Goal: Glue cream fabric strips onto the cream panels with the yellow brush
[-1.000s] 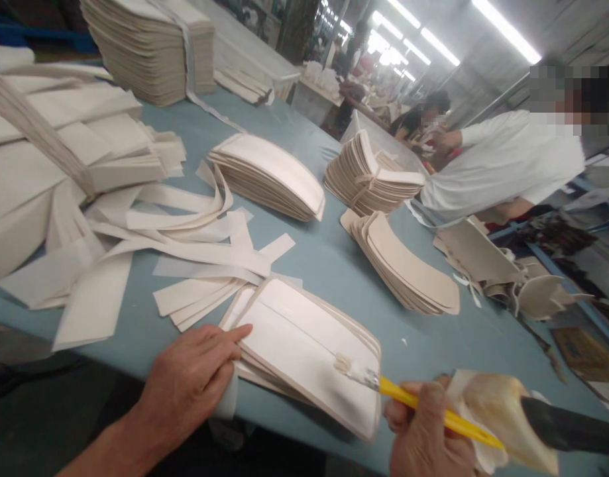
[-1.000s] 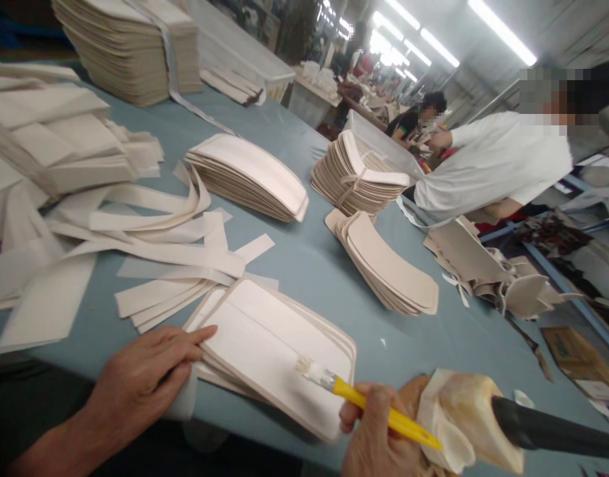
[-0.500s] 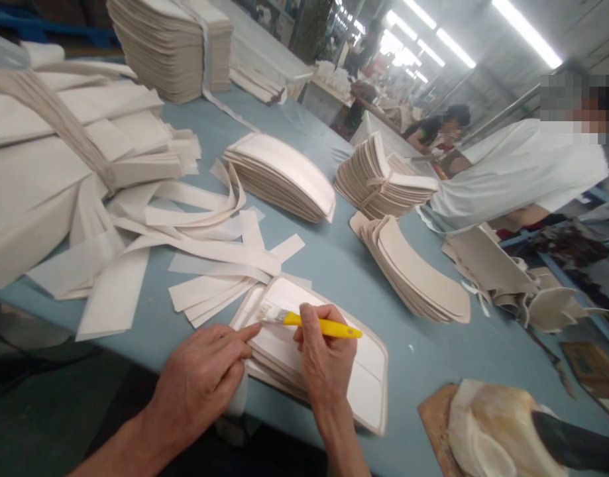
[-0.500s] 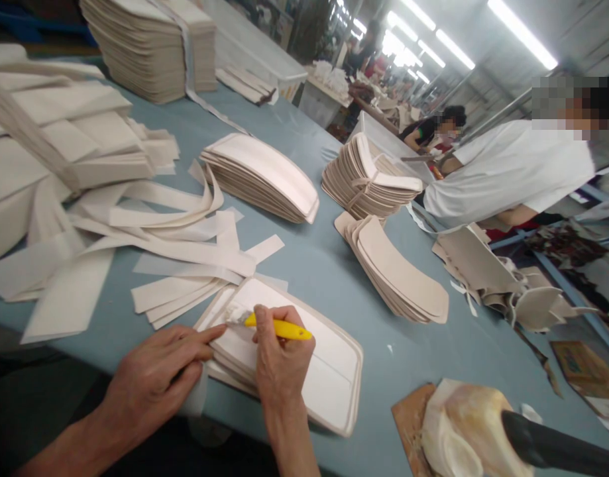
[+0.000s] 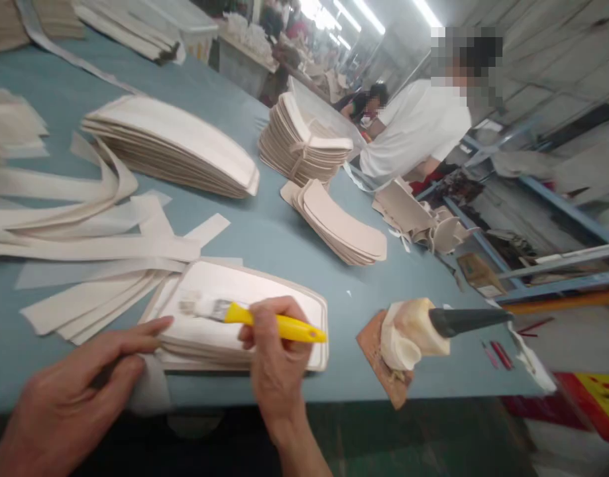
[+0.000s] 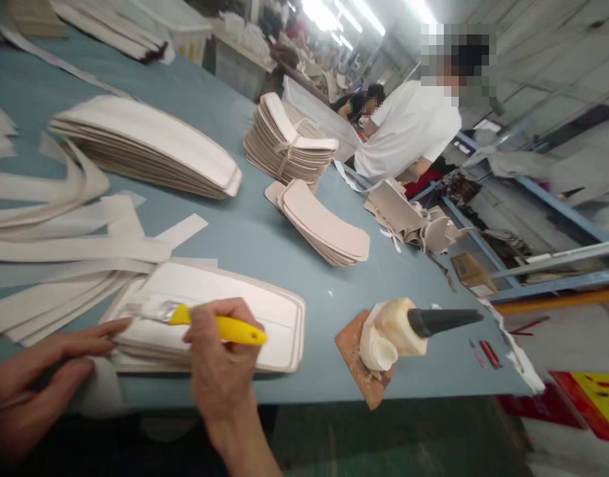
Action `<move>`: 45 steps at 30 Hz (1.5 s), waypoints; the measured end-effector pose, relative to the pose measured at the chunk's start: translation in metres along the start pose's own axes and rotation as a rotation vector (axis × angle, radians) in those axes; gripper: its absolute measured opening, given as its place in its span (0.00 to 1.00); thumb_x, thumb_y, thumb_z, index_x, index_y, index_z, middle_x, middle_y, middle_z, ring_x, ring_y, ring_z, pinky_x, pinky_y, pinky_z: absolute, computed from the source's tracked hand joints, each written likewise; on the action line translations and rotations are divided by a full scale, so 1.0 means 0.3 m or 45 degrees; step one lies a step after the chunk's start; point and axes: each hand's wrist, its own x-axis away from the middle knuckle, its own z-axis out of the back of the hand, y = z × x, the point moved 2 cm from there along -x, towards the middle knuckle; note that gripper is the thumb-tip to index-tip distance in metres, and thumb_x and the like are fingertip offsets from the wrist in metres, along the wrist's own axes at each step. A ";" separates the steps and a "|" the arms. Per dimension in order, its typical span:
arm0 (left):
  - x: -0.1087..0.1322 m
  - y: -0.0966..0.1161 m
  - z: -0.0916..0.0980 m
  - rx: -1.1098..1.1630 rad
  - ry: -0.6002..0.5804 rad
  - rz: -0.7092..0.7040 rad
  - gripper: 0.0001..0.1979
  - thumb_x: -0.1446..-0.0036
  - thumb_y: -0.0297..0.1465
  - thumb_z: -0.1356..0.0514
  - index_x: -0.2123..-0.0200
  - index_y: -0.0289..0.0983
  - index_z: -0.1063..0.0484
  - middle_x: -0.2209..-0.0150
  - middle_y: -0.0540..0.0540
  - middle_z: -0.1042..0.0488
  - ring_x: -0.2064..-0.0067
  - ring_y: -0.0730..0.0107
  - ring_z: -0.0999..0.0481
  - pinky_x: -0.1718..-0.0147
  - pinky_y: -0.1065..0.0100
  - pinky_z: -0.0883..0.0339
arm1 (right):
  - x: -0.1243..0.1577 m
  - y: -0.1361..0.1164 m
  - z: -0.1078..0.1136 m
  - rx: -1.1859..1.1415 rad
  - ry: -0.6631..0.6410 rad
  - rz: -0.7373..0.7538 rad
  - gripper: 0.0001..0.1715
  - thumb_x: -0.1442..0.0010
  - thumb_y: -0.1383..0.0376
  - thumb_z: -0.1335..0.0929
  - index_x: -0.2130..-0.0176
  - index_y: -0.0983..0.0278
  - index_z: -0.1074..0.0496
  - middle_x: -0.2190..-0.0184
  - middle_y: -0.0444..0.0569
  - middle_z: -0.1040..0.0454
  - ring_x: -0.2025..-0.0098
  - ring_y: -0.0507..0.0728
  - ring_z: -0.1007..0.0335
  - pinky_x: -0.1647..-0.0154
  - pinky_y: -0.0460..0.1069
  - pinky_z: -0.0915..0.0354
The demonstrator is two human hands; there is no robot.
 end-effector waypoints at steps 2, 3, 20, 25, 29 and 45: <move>0.004 0.043 0.035 -0.073 -0.017 0.071 0.08 0.41 0.41 0.38 0.63 0.47 0.19 0.49 0.55 0.14 0.46 0.56 0.16 0.35 0.60 0.31 | 0.018 -0.056 0.101 0.019 0.197 0.186 0.25 0.32 0.46 0.26 0.69 0.62 0.25 0.81 0.39 0.26 0.81 0.48 0.32 0.79 0.42 0.35; 0.006 0.071 0.054 -0.104 -0.024 0.092 0.09 0.41 0.42 0.38 0.64 0.47 0.19 0.50 0.54 0.14 0.47 0.55 0.16 0.38 0.60 0.29 | 0.030 -0.072 0.149 0.025 0.216 0.252 0.23 0.30 0.47 0.27 0.67 0.61 0.24 0.81 0.38 0.26 0.82 0.48 0.34 0.81 0.41 0.36; 0.006 0.395 -0.039 0.642 0.076 0.736 0.15 0.68 0.38 0.26 0.74 0.38 0.19 0.68 0.50 0.17 0.75 0.78 0.34 0.78 0.76 0.37 | 0.205 0.022 0.214 0.477 -0.309 0.542 0.24 0.35 0.43 0.25 0.57 0.56 0.32 0.51 0.52 0.15 0.51 0.62 0.15 0.51 0.55 0.21; 0.019 0.409 -0.039 0.652 0.036 0.743 0.16 0.69 0.38 0.26 0.74 0.37 0.20 0.67 0.49 0.17 0.75 0.77 0.33 0.78 0.75 0.36 | 0.145 0.007 0.180 0.442 -0.378 0.568 0.18 0.32 0.48 0.28 0.56 0.55 0.35 0.47 0.52 0.17 0.43 0.64 0.21 0.42 0.62 0.27; 0.025 0.432 -0.030 0.696 0.014 0.784 0.17 0.71 0.38 0.25 0.74 0.39 0.21 0.69 0.50 0.17 0.76 0.74 0.33 0.78 0.72 0.35 | 0.103 -0.012 0.142 0.347 -0.595 0.448 0.14 0.35 0.57 0.27 0.58 0.56 0.35 0.53 0.50 0.17 0.43 0.63 0.24 0.41 0.60 0.29; 0.079 0.233 -0.006 0.686 -0.970 0.695 0.24 0.44 0.49 0.29 0.50 0.41 0.22 0.52 0.42 0.16 0.53 0.60 0.19 0.56 0.69 0.27 | 0.021 -0.125 0.317 0.631 -0.744 -0.080 0.11 0.30 0.58 0.30 0.62 0.57 0.35 0.69 0.41 0.31 0.71 0.51 0.36 0.72 0.44 0.38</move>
